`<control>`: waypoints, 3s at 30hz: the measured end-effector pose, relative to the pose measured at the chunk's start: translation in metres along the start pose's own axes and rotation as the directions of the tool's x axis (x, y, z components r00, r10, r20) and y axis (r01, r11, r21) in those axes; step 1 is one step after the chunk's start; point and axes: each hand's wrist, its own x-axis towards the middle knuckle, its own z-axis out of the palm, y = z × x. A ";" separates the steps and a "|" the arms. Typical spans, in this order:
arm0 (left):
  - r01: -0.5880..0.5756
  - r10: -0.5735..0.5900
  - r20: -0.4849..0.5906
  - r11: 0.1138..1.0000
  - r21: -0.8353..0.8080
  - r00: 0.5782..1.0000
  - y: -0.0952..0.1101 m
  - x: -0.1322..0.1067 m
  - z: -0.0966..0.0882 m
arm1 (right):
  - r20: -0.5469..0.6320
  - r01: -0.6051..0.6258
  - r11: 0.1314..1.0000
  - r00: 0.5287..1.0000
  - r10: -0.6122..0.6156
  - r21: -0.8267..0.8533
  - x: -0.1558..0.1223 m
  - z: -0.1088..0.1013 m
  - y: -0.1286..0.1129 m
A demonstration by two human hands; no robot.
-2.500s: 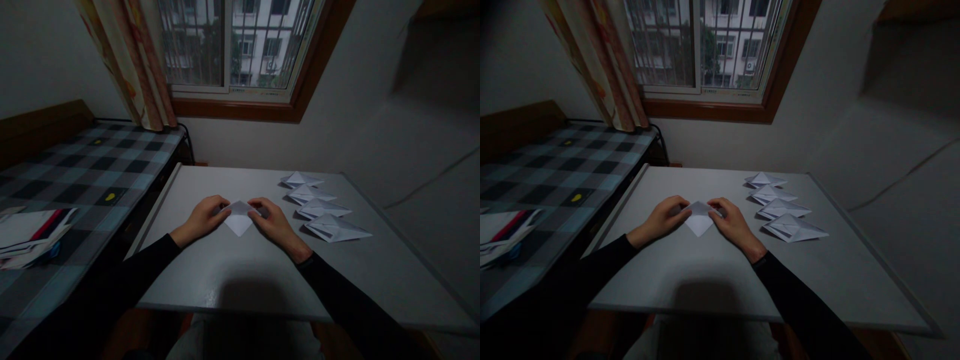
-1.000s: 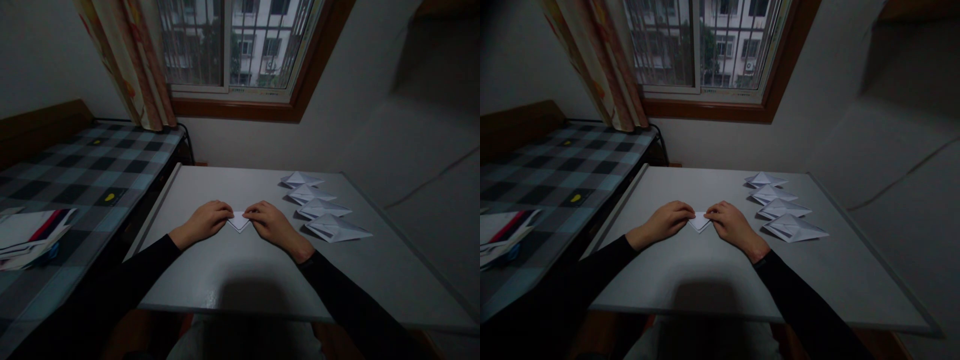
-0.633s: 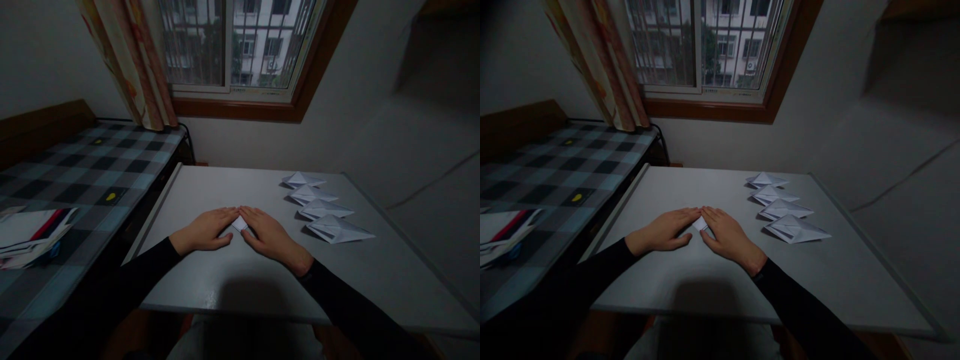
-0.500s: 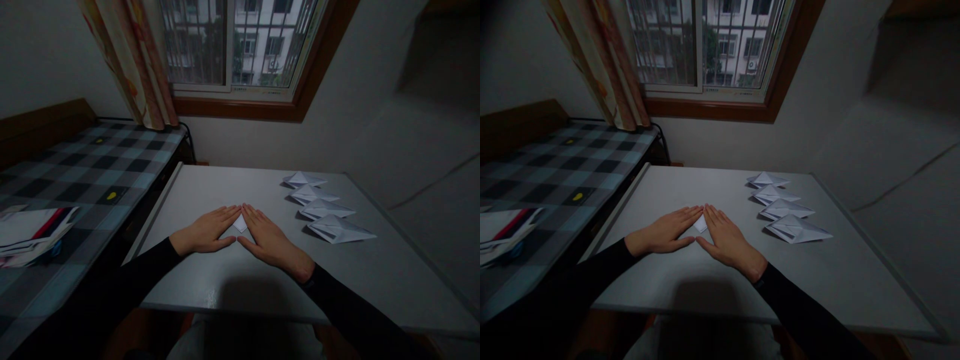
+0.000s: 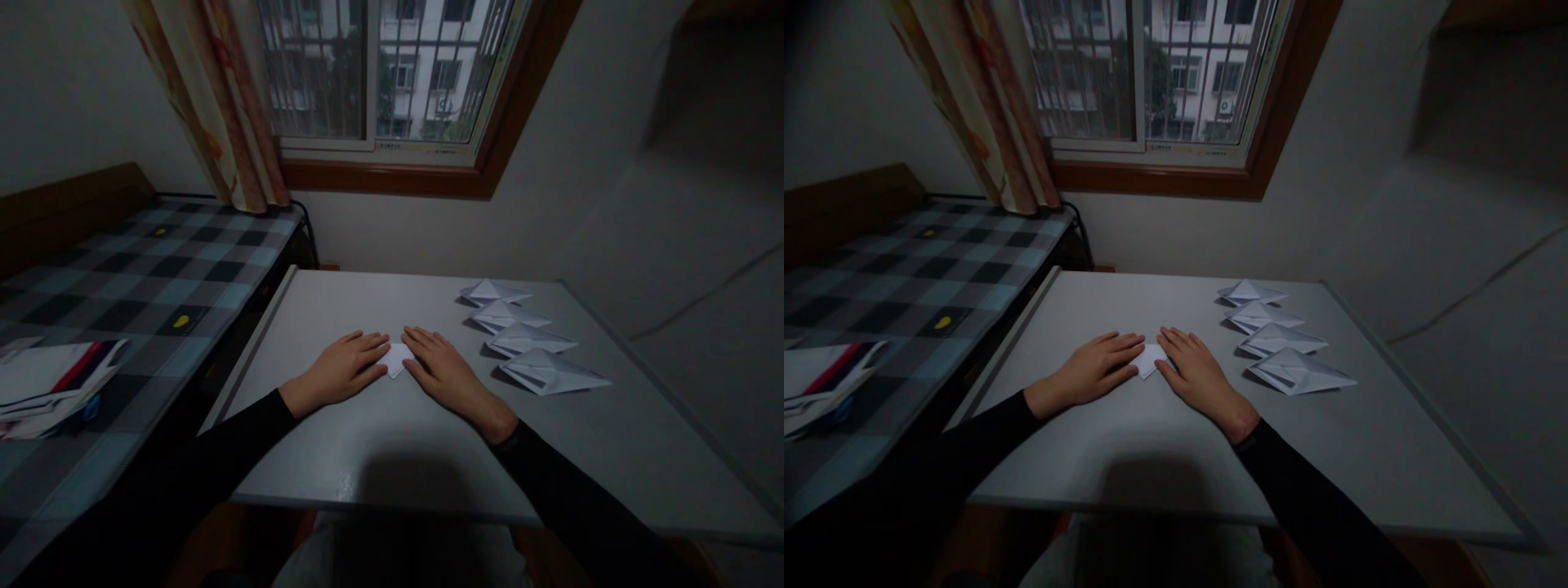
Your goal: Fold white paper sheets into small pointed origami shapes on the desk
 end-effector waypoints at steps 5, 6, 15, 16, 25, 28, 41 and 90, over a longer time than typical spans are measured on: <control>0.058 -0.059 -0.123 0.998 -0.012 0.991 0.003 0.006 0.000 | -0.071 0.041 0.991 0.997 -0.032 0.126 0.006 -0.004 -0.005; 0.067 -0.070 -0.140 0.997 -0.023 0.988 0.004 0.007 0.000 | -0.082 0.047 0.989 0.996 -0.036 0.142 0.006 -0.003 -0.006; 0.081 -0.111 -0.187 0.983 -0.165 0.976 0.004 0.011 0.000 | -0.134 0.066 0.967 0.990 -0.034 0.248 0.008 -0.002 -0.011; 0.088 -0.120 -0.196 0.983 -0.163 0.973 0.004 0.012 0.000 | -0.140 0.062 0.964 0.990 -0.026 0.260 0.009 -0.003 -0.013; 0.065 -0.069 -0.289 0.998 -0.024 0.955 0.008 0.013 -0.005 | -0.163 0.034 0.965 0.987 0.009 0.262 0.010 -0.011 -0.018; 0.068 -0.045 -0.372 0.996 0.051 0.927 0.011 0.011 -0.008 | -0.225 0.067 0.972 0.974 -0.015 0.226 0.008 -0.011 -0.018; -0.013 -0.020 -0.292 0.993 -0.113 0.956 0.012 0.008 -0.016 | -0.141 0.194 0.952 0.976 -0.164 0.237 0.005 -0.022 -0.023; 0.028 -0.115 -0.298 0.960 -0.280 0.948 0.014 0.011 -0.013 | -0.169 0.133 0.923 0.983 -0.075 0.361 0.010 -0.016 -0.007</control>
